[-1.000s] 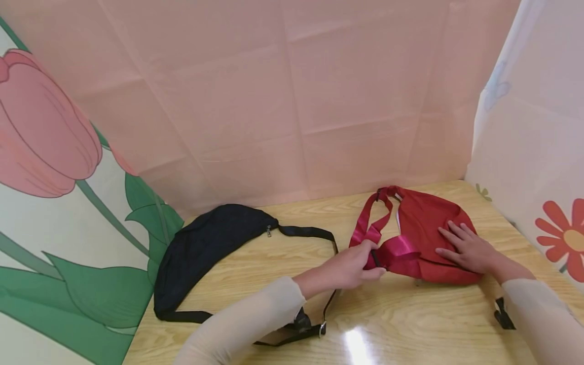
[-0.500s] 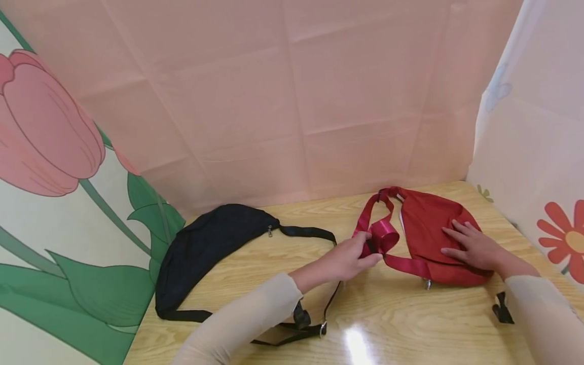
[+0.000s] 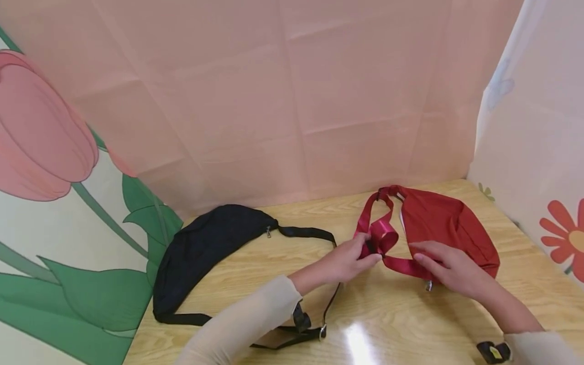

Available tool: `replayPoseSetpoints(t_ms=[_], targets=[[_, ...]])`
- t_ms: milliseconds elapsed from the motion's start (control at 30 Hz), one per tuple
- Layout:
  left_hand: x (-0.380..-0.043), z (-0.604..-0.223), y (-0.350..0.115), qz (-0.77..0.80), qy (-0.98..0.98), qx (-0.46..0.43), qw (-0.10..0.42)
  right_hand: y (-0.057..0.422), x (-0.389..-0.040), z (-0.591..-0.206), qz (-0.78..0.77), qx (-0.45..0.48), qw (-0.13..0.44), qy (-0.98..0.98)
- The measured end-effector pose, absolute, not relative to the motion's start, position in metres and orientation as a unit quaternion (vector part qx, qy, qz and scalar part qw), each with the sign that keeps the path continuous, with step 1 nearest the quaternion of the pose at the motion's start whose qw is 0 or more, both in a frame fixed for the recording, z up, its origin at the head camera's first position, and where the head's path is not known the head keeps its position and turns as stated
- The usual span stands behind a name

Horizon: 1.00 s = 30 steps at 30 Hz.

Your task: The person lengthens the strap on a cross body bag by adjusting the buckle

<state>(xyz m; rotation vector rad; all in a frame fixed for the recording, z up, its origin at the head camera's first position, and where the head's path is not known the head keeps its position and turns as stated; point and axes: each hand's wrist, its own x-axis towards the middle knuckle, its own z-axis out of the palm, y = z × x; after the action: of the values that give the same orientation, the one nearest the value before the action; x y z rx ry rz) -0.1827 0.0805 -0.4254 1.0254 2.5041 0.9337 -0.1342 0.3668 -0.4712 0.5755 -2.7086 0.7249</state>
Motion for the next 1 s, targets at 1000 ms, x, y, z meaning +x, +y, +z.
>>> replayPoseSetpoints(t_ms=[1000], targets=[[-0.194,-0.428,0.073,0.307,0.846,0.419,0.122,0.346,-0.124,-0.456,0.279,0.261,0.179,-0.907]])
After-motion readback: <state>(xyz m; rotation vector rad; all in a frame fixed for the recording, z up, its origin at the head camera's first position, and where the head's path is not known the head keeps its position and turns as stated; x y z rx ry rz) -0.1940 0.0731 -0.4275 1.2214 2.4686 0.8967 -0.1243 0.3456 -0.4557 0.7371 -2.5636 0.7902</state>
